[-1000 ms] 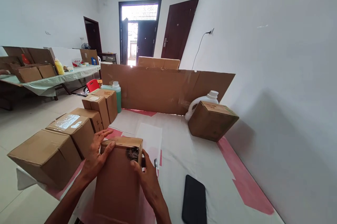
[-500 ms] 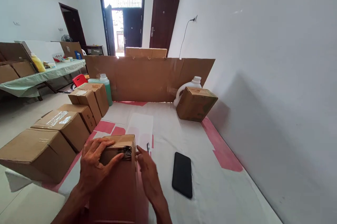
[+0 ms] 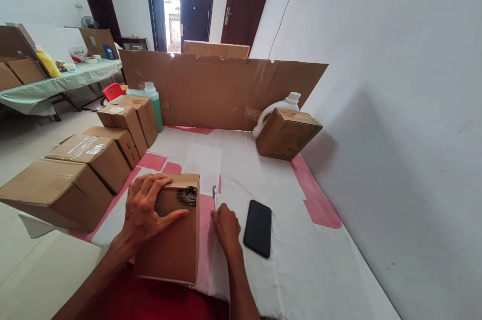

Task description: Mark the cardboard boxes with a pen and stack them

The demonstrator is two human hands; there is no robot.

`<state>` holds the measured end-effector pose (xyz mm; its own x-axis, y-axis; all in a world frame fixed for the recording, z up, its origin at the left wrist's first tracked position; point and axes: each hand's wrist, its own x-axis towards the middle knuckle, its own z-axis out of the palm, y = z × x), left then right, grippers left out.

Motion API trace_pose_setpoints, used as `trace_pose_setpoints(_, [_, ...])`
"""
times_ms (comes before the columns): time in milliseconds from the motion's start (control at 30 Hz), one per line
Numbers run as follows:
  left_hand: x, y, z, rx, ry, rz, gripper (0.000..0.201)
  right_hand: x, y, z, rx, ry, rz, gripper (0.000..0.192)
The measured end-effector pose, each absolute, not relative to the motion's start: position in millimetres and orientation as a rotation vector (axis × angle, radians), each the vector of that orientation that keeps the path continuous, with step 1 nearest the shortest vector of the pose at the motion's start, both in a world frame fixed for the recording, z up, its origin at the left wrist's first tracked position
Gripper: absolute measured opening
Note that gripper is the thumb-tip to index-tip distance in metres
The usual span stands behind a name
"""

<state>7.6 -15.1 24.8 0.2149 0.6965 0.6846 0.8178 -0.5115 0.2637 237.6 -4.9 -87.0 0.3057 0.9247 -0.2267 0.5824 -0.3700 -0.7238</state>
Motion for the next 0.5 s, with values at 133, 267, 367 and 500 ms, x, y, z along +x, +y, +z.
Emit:
trace_pose_setpoints(133, [10, -11, 23, -2.308, -1.503, -1.165, 0.062, 249, -10, -72, -1.745, -1.135, 0.962, 0.041])
trace_pose_setpoints(267, [11, -8, 21, -2.330, -1.517, -1.158, 0.065, 253, -26, -23, -1.368, -0.870, 0.935, 0.048])
trace_pose_setpoints(367, [12, -7, 21, -2.332, -1.535, -1.142, 0.065, 237, -40, 12, -0.991, -0.748, 0.953, 0.034])
trace_pose_setpoints(500, [13, -8, 24, -2.339, -1.546, -1.114, 0.064, 202, -49, 23, -0.867, -0.908, 0.836, 0.013])
